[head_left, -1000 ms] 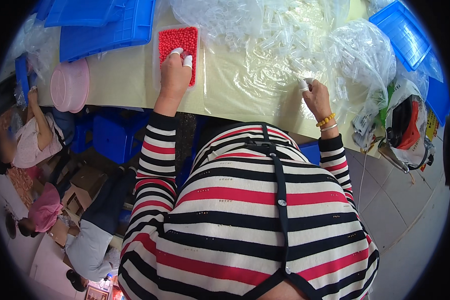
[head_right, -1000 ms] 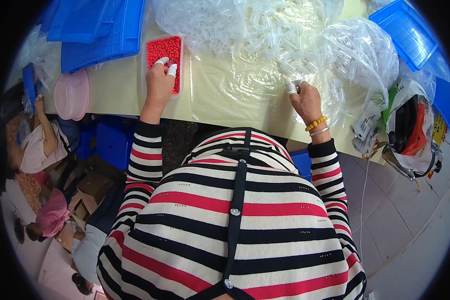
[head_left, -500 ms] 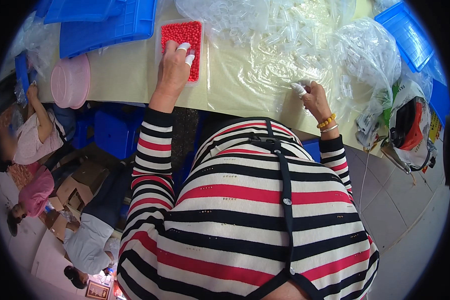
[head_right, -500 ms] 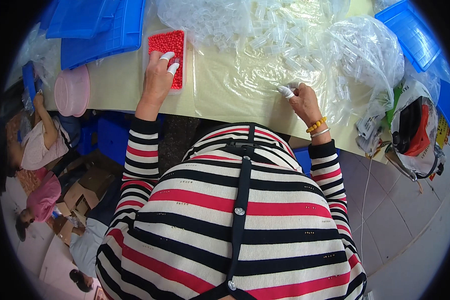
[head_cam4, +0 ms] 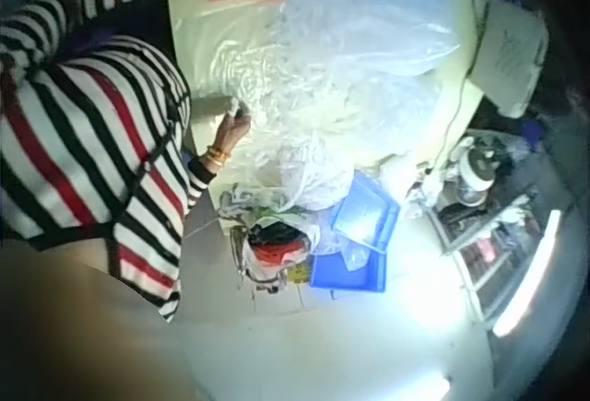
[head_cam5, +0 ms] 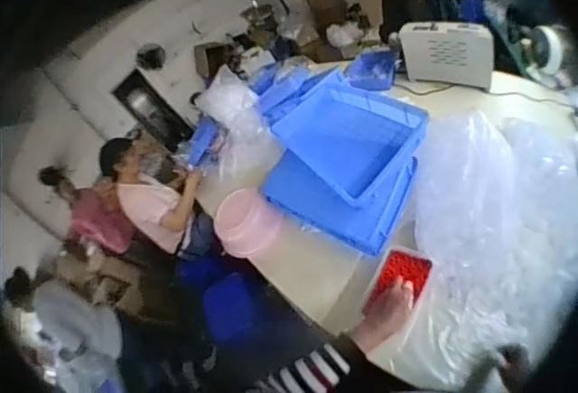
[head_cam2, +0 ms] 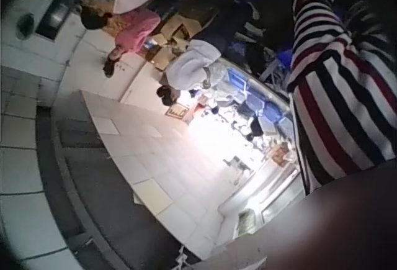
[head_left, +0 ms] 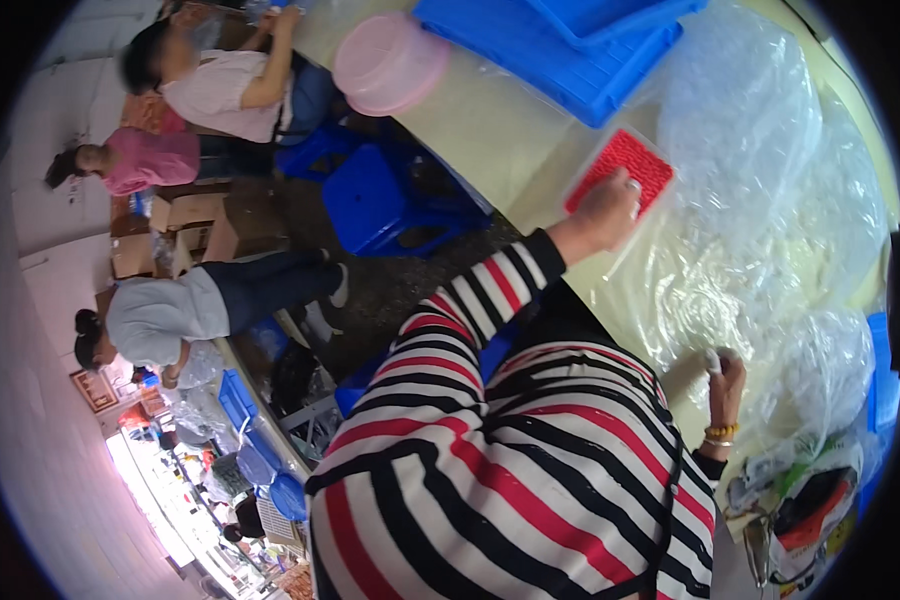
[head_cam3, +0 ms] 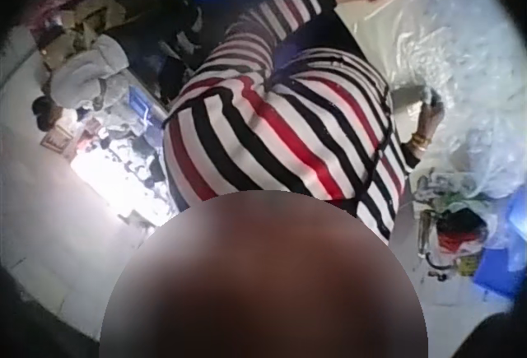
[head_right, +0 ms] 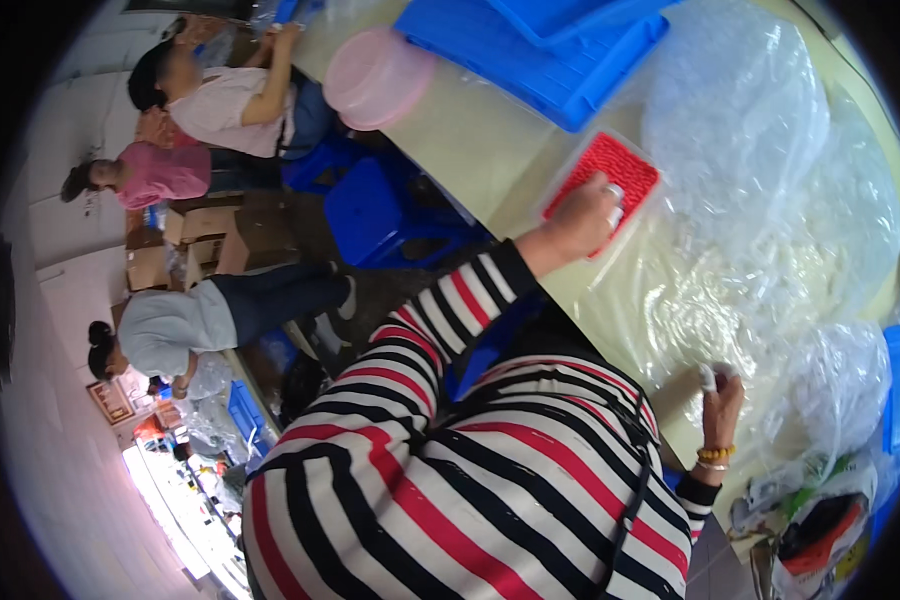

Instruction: The person repeatedly picks small red spherical objects from a container and places them into individual compartments of clear plastic blister packs. The person occasionally adjusts the head-mounted camera strap. The task is performed at a table in a workspace with other people visible in the background.

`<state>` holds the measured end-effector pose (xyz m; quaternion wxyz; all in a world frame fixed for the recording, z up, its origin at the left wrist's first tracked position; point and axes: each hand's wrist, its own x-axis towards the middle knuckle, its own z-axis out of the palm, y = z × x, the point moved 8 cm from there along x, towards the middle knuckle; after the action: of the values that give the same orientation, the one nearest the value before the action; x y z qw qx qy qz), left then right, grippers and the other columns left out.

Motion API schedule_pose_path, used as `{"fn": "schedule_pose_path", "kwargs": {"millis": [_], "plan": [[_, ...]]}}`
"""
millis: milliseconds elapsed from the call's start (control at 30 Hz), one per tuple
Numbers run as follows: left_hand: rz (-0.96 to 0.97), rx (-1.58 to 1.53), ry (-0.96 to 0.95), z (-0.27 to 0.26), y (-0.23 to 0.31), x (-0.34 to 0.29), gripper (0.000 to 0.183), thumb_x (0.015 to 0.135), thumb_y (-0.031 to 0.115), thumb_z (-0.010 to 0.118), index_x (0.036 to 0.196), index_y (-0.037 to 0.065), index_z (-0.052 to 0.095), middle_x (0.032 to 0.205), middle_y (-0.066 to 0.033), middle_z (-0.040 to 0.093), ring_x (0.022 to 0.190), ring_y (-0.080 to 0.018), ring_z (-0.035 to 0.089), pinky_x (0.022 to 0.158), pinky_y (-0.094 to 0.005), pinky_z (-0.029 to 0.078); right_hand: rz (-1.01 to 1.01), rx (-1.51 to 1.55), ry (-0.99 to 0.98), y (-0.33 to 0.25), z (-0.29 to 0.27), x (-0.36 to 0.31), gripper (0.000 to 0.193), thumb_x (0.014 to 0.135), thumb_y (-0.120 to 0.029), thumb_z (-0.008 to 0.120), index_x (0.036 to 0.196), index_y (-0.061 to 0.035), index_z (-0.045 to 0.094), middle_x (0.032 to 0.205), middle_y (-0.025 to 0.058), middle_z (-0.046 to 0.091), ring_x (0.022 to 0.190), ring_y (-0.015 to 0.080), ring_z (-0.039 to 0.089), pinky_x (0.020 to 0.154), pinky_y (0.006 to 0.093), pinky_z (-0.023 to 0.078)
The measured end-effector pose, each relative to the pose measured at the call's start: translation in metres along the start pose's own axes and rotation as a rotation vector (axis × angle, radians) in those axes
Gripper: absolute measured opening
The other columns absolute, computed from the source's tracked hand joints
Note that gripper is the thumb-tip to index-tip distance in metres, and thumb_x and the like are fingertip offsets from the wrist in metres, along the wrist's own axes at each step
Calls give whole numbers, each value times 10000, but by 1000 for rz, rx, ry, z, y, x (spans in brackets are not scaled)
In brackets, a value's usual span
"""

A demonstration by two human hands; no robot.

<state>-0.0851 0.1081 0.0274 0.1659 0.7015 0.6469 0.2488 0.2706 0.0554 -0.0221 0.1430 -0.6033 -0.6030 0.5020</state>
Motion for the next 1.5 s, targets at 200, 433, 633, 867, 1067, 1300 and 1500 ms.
{"fn": "schedule_pose_path", "kwargs": {"millis": [200, 433, 633, 867, 1067, 1300, 1500], "plan": [[-145, -285, 198, -8, -12, -11, 137, 773, 51, 664, 898, -4, 663, 913, -183, 624, 791, -305, 625, 704, -362, 504, -46, -59, 17, -29, -8, -1, 234, 839, -225, 685, 799, 3, 652, 658, 21, 582, 615, 106, 513, 563, 275, 399], [-244, -534, 193, -15, -20, -15, 171, 820, 28, 675, 982, -25, 666, 915, -78, 631, 744, -108, 609, 609, -229, 500, 200, 219, 58, -31, -8, -5, 314, 906, -211, 576, 657, -20, 582, 545, 14, 537, 409, 68, 439, 375, 231, 325], [-554, -454, 88, 1, -45, -22, 216, 794, 121, 701, 939, -37, 677, 839, -159, 666, 689, -228, 653, 657, -315, 515, 236, 200, 14, -22, -2, -7, 288, 908, -243, 587, 776, 13, 600, 593, 8, 526, 456, 68, 462, 417, 230, 366], [-332, -344, 164, -14, -17, -13, 196, 826, 55, 672, 996, -42, 659, 843, -75, 644, 689, -109, 606, 595, -240, 486, 82, -33, 153, -33, -13, -9, 307, 858, -197, 680, 1014, 56, 601, 739, 54, 610, 565, 92, 524, 514, 236, 440], [32, -536, 103, 9, 74, -8, 162, 817, -14, 644, 979, -14, 647, 922, -80, 597, 773, -140, 611, 639, -254, 485, -164, -118, 132, -50, -15, -10, 259, 877, -116, 647, 1082, 37, 605, 803, 40, 596, 658, 85, 540, 568, 234, 456], [214, -497, -234, 108, 127, -25, 176, 788, 9, 600, 959, 3, 641, 900, -147, 546, 810, -324, 573, 721, -372, 475, -346, -582, 144, -100, 1, -4, 167, 822, -125, 644, 937, -4, 640, 818, 172, 576, 654, 353, 582, 581, 399, 466], [216, -367, -361, 121, 130, -27, 195, 787, 18, 575, 971, 8, 639, 953, -149, 529, 871, -331, 579, 781, -396, 479, -412, -725, 46, -107, 24, 6, 59, 766, -76, 599, 757, -18, 598, 788, 153, 565, 643, 341, 594, 577, 424, 486]]}}
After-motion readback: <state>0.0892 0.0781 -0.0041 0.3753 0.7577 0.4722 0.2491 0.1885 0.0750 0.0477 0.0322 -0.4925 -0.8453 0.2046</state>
